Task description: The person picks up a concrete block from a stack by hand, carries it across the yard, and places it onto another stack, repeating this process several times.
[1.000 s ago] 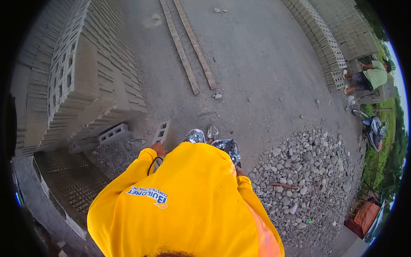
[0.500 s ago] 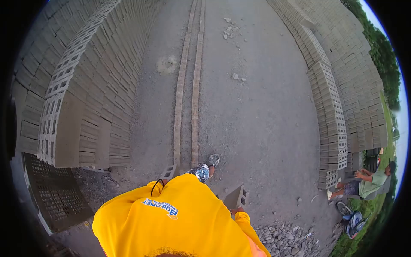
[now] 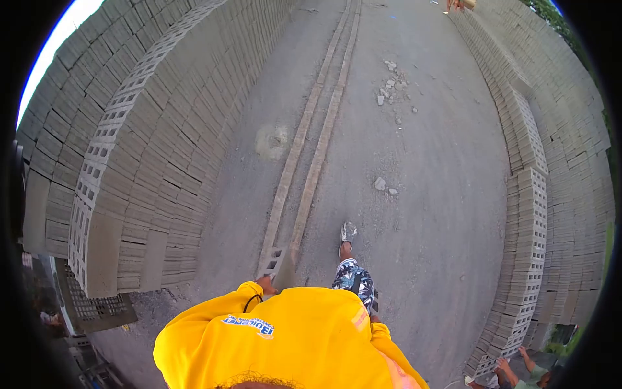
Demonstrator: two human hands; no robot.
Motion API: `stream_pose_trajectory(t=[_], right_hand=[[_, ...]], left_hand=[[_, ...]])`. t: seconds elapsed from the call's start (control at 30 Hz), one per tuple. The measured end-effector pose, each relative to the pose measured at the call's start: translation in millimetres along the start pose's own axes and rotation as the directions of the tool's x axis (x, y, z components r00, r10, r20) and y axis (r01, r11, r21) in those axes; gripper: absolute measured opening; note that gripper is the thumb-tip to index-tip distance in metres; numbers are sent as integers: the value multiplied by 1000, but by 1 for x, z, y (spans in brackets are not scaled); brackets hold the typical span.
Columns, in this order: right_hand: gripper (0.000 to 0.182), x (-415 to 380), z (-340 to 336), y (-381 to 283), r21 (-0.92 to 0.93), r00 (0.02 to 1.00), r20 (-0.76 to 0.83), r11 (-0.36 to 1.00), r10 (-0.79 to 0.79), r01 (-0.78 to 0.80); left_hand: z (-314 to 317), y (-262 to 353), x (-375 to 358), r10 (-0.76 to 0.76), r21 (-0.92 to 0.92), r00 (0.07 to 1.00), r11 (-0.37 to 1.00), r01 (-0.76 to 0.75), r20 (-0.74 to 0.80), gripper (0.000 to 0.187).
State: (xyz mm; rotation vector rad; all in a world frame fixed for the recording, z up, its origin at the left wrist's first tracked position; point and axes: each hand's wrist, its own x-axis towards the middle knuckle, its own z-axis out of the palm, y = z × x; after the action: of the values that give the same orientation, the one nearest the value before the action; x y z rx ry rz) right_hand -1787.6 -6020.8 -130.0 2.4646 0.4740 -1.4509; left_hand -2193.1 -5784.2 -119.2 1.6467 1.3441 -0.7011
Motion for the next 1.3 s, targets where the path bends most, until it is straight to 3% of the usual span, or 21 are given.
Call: stream_pose_trajectory(t=[0.1, 0.2, 0.27, 0.33, 0.37, 0.5, 0.6, 0.63, 0.73, 0.83, 1.13, 1.23, 1.3], right_hand=[[71, 52, -106, -52, -44, 1000, 15, 999, -21, 22], [70, 101, -198, -98, -95, 999, 42, 995, -31, 35], [70, 139, -251, -128, -148, 998, 60, 988, -23, 32], [69, 180, -301, -167, -183, 998, 53, 982, -25, 34], [64, 185, -329, -189, -157, 999, -30, 987, -40, 35], [60, 170, -468, -305, -1, 988, 27, 988, -153, 153], [61, 256, -530, -361, -190, 998, 23, 980, -61, 65], [65, 253, -568, -388, -125, 995, 72, 989, -70, 78], [67, 242, -672, -478, -191, 989, -19, 971, -148, 142], [70, 317, -736, -529, -212, 998, -29, 976, -54, 47], [70, 442, -933, -746, -204, 992, -17, 972, -125, 119], [70, 488, -1010, -815, -199, 991, -8, 971, -137, 133], [70, 513, -1070, -870, -185, 989, -1, 972, -145, 143]], left_hand=[[-54, 55, 62, -10, -40, 999, 999, 9, -44, 89], [-149, 140, 79, -133, -43, 991, 990, 132, -16, 79], [-156, 123, 153, -201, -20, 979, 979, 201, -27, 70], [-207, 171, 157, -178, -128, 984, 976, 175, -16, 81], [-242, 196, 164, -162, -172, 986, 973, 156, -24, 87], [-301, 233, 268, -259, -254, 966, 933, 254, 11, 82], [-372, 281, 345, -236, -240, 971, 942, 235, 22, 81], [-398, 297, 370, -227, -238, 974, 945, 225, 21, 81], [-485, 353, 436, -202, -232, 979, 953, 196, -2, 80], [-568, 396, 483, -194, -208, 981, 960, 185, -25, 80], [-801, 524, 641, -205, -134, 965, 974, 184, -164, 84], [-891, 573, 706, -221, -83, 968, 974, 212, -117, 85], [-958, 606, 747, -225, -86, 974, 971, 224, -8, 98]])
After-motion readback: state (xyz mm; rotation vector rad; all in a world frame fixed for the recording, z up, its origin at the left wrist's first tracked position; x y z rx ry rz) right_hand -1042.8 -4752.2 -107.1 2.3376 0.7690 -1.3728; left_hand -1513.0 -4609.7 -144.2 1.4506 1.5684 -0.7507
